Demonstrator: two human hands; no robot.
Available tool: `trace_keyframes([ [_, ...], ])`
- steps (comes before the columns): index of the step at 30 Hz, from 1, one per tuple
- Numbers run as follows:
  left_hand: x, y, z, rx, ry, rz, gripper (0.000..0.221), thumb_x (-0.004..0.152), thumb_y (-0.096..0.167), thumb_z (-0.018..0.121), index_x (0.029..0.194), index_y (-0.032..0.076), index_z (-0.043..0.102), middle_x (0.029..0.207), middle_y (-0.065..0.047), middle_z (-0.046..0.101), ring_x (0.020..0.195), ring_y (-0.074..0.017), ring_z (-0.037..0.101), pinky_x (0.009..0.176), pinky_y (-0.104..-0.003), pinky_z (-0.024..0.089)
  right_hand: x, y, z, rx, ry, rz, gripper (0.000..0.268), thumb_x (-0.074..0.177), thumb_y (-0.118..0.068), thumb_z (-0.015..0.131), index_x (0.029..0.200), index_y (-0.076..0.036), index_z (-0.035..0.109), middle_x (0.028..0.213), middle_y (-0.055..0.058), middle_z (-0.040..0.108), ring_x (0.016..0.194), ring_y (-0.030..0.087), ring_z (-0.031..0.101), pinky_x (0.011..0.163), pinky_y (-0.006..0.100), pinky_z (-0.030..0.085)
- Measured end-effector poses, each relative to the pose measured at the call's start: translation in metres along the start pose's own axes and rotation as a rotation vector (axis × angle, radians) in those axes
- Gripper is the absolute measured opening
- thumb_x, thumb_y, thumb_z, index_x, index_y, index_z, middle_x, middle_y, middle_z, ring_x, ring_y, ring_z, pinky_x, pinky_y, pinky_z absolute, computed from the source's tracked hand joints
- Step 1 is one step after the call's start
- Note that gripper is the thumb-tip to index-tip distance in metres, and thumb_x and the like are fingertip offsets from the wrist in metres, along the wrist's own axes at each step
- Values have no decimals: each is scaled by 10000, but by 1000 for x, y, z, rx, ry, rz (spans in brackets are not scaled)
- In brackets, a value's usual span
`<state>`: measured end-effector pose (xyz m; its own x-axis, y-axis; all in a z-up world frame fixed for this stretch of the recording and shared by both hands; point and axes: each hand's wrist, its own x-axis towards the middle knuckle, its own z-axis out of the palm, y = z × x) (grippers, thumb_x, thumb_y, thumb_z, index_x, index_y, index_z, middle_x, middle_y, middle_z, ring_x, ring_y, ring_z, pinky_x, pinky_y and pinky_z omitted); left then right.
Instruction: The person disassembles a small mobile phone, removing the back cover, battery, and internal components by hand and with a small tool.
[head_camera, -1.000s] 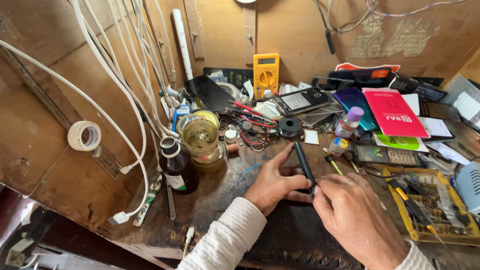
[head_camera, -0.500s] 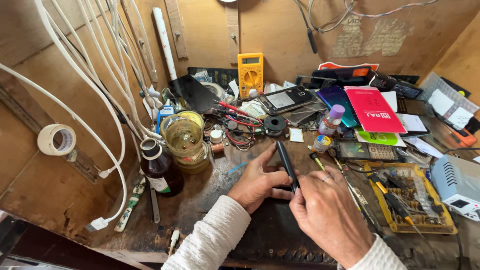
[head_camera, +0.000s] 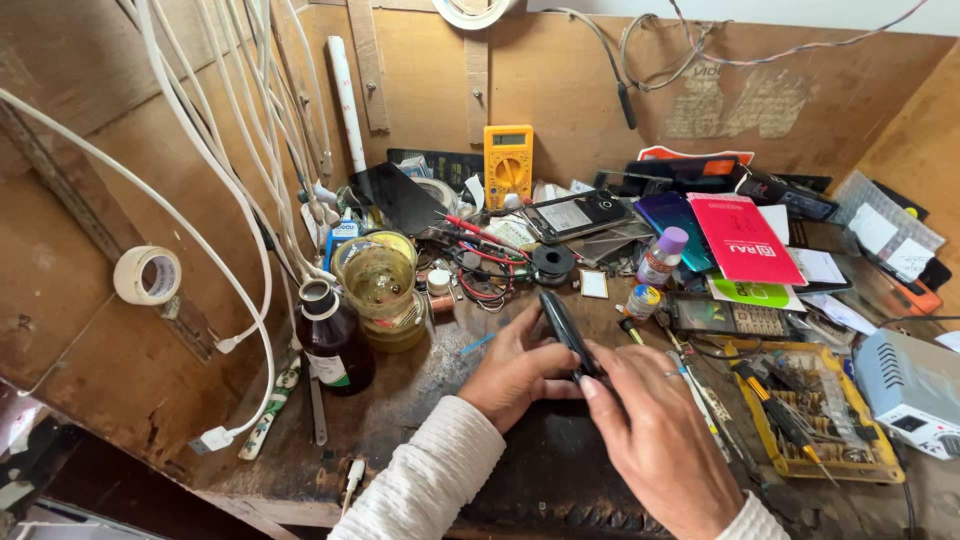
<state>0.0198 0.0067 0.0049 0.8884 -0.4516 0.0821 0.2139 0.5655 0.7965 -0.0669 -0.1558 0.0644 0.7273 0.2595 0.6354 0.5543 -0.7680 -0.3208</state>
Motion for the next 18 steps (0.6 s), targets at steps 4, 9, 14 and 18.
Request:
trace_keyframes([
  [4,-1,2,-8,-88,-41,-92,673,845,21,646,1470,99,411,1091,-60,660,939,-184,707,806,-413,638,1,15,2,168,-25,-26,429,948,-204,643,1298,42,615,1293,202,668,1216,385,636,992,411,493],
  [9,1,-1,-13,-126,-136,-78,645,915,-25,649,1512,45,416,1132,-62,615,960,-174,652,899,-486,625,0,28,13,284,-100,112,419,933,-174,666,1307,11,637,1333,187,683,1233,323,670,969,376,540],
  [14,-2,6,-8,-127,-147,-112,590,875,-29,594,1435,23,415,1198,-110,653,1031,-249,712,922,-516,613,-8,27,22,204,-83,171,389,932,-83,628,1315,-14,623,1270,172,713,1049,264,757,819,337,607],
  [18,-1,5,-8,-143,-147,-97,539,906,-27,597,1417,2,428,1199,-123,646,1033,-256,699,932,-539,612,-10,29,30,-4,7,-2,420,886,-3,642,1303,19,602,1165,196,729,994,301,749,791,372,597],
])
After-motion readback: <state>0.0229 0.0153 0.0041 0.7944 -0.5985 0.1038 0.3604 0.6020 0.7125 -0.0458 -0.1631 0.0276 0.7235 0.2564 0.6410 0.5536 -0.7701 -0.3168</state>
